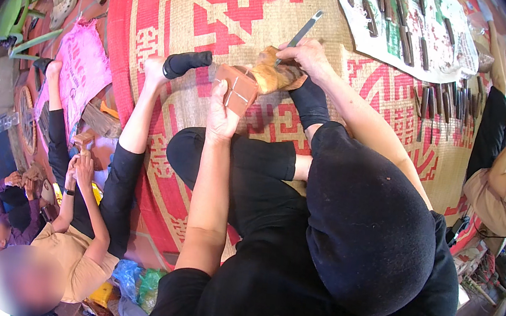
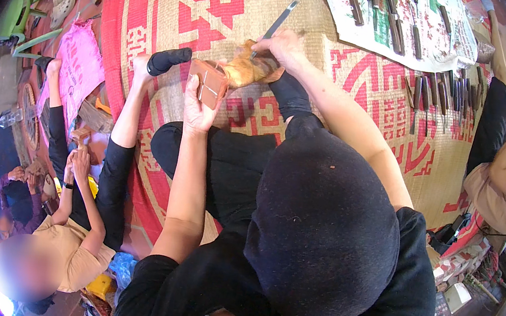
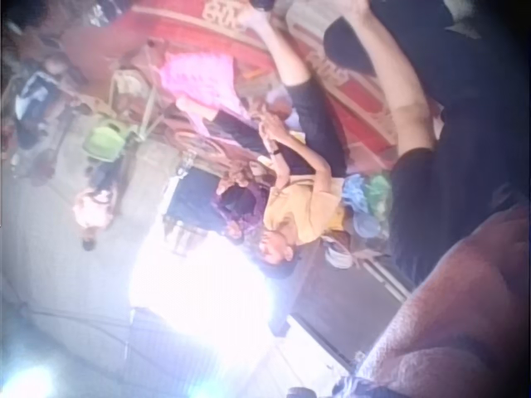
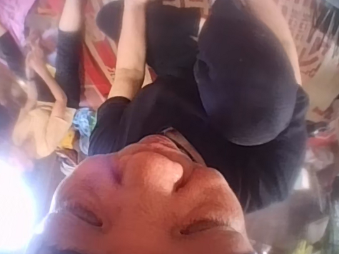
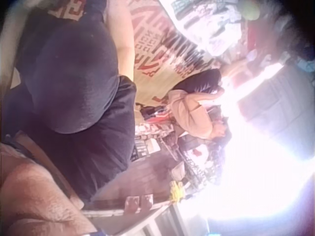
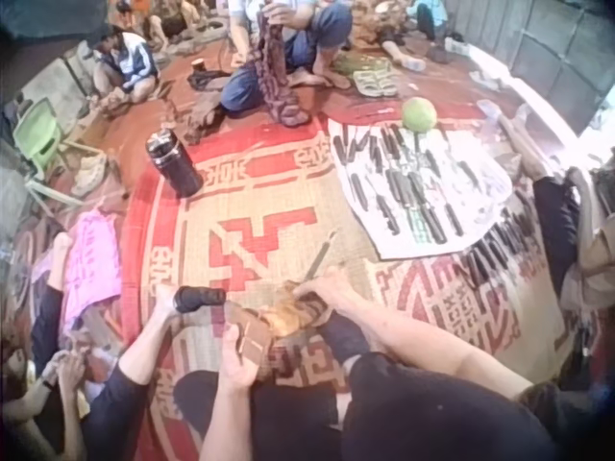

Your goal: The person sits on a mat and carves a small rectangular block of wood using a knife. They hold the wood in their left hand and use the knife in their right hand to shave off thin layers, occasionally rotating the block to work on different sides.

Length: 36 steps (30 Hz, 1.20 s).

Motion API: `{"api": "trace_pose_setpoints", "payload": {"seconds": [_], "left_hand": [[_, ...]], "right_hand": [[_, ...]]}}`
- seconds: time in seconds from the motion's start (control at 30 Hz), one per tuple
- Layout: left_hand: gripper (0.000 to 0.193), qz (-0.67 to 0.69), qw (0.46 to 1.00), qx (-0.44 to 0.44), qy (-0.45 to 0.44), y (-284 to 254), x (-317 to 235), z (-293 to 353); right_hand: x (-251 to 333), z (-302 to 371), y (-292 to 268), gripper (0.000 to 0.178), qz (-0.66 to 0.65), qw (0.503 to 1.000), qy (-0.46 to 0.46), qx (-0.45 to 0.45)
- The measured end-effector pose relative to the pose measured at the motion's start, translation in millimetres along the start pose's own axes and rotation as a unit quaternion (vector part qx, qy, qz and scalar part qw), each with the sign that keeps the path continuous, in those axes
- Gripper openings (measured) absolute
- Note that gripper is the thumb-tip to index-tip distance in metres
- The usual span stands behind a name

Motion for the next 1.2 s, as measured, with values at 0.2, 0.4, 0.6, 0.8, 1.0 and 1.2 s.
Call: {"api": "trace_pose_setpoints", "payload": {"seconds": [0.2,0.4,0.6,0.8,1.0,1.2], "left_hand": [[0.053,0.003,1.0,-0.009,-0.004,-2.3,0.1,1.1],[0.053,-0.005,1.0,0.0,-0.001,0.6,-0.9,0.2],[0.054,-0.021,1.0,0.0,-0.006,-1.5,-1.2,0.7],[0.054,-0.017,1.0,0.003,0.002,3.7,-0.7,-0.8],[0.053,-0.006,1.0,0.003,0.001,6.0,-2.7,0.1],[0.053,-0.024,1.0,0.011,0.01,6.8,-2.7,0.1]], "right_hand": [[1.6,3.1,1.1,0.016,-0.078,0.997,-0.022,0.002],[4.5,3.1,-1.1,0.017,-0.045,0.999,-0.01,0.008],[3.1,4.5,-1.1,0.018,-0.074,0.997,-0.003,0.006],[4.1,3.8,-3.6,0.02,-0.069,0.997,-0.004,0.026],[7.9,5.0,1.5,0.015,-0.087,0.996,0.002,0.009],[7.8,4.2,-7.0,0.013,-0.088,0.995,0.052,-0.003]]}}
Point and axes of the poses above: each hand's wrist, its own z-axis away from the middle knuckle, its own y-axis out of the palm, x = y × z, the point moved 5 cm from there along -z, towards the middle knuckle, and after that the axes turned 14 degrees about x, right-handed, at the moved point
